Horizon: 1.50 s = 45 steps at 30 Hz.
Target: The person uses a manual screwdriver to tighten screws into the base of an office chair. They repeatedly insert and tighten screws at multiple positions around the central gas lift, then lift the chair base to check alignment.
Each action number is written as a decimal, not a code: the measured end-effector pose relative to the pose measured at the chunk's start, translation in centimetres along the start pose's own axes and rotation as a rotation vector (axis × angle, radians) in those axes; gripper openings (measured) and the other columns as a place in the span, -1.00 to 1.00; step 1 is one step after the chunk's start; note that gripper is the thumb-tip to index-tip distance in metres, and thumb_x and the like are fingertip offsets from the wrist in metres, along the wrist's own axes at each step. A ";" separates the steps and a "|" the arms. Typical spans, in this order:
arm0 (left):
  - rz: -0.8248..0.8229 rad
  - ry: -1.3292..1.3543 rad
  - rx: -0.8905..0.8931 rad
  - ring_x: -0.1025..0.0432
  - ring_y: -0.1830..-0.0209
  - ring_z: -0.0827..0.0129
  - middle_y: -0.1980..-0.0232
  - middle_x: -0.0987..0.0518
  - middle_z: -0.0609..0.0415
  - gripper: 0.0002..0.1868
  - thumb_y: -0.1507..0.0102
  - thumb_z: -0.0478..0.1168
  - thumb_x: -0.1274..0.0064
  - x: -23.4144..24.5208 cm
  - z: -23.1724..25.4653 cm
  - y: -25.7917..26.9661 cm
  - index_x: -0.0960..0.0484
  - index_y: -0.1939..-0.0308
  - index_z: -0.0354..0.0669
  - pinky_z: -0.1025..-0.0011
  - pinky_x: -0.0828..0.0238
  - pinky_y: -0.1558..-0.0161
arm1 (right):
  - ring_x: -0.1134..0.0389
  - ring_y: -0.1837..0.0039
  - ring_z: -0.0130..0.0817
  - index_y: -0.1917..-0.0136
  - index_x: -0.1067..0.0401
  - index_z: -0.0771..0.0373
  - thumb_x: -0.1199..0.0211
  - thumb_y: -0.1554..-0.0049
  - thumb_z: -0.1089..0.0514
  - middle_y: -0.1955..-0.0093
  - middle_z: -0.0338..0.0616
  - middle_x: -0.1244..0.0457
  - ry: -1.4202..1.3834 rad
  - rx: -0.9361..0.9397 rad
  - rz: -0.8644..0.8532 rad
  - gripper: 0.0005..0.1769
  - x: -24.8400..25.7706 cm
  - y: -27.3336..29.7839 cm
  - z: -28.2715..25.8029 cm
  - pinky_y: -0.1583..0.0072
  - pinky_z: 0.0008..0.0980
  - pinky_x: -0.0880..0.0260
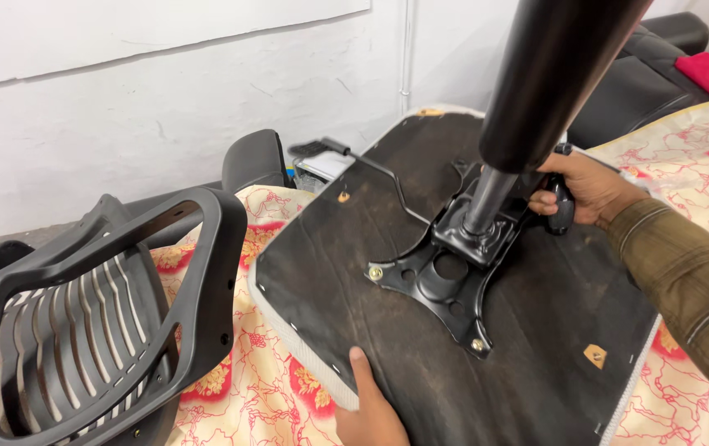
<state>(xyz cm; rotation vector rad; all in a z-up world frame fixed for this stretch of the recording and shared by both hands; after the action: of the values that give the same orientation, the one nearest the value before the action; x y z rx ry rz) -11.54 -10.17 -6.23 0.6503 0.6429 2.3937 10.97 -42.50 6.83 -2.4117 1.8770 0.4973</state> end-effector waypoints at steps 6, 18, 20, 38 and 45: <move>0.048 -0.206 -0.059 -0.43 -0.18 -0.01 -0.14 -0.58 -0.32 -0.04 0.00 0.20 -0.32 -1.7 -7.4 -4.9 -0.47 -0.21 -0.53 0.18 -0.29 -0.24 | -0.16 0.45 -0.51 0.11 -0.39 0.22 -0.29 -0.15 0.17 0.30 -0.19 -0.28 -0.065 0.011 -0.046 -0.88 1.4 -0.7 2.3 0.43 -0.49 -0.17; 0.101 -0.457 -0.546 -0.05 -0.45 -0.12 -0.37 -0.25 -0.36 0.25 0.11 0.13 -0.44 1.7 0.8 -4.1 -0.11 -0.44 -0.43 -0.05 0.06 -0.41 | -0.16 0.47 -0.59 -0.25 -0.55 0.09 -0.30 -0.16 -0.09 0.36 -0.41 -0.17 0.103 0.043 0.375 -0.57 -2.6 5.0 1.2 0.45 -0.52 -0.16; 0.010 -0.417 -0.776 0.08 -0.51 -0.19 -0.47 -0.09 -0.38 0.23 0.02 0.09 -0.38 2.4 5.7 -4.4 0.02 -0.49 -0.40 -0.19 0.18 -0.39 | -0.16 0.44 -0.52 -0.36 -0.43 0.32 -0.43 -0.12 0.05 0.29 -0.30 -0.19 0.385 0.115 0.737 -0.40 -3.1 7.8 1.3 0.43 -0.42 -0.14; -0.526 -1.031 -0.860 -0.48 -0.22 -0.22 -0.14 -0.57 -0.53 0.15 -0.12 0.58 0.05 -11.6 23.2 -16.1 -0.59 -0.10 -0.64 0.11 -0.33 -0.26 | -0.13 0.43 -0.34 0.34 -0.27 0.26 -0.49 0.00 -0.16 0.42 -0.16 -0.10 0.226 -0.436 1.034 -0.45 0.2 21.2 9.7 0.38 -0.31 -0.16; -0.599 -1.090 -0.904 -0.43 -0.26 -0.27 -0.17 -0.52 -0.58 0.23 -0.12 0.65 0.22 -15.7 23.6 -19.0 -0.58 -0.09 -0.66 0.11 -0.29 -0.28 | -0.08 0.43 -0.37 0.39 -0.27 0.29 -0.44 -0.04 -0.17 0.45 -0.18 -0.09 0.254 -0.442 0.971 -0.44 0.6 20.7 9.5 0.35 -0.32 -0.11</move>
<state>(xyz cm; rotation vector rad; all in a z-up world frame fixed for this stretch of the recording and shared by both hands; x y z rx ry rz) 20.73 0.53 -3.66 0.9806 -0.6056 1.2293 -10.71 -46.31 0.92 -1.5955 3.3003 0.7062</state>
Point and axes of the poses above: each hand's wrist, its own y-axis away from the middle knuckle, its own x-axis out of the back of the hand, z = x × y, the point moved 2 cm from there along -y, towards the middle knuckle
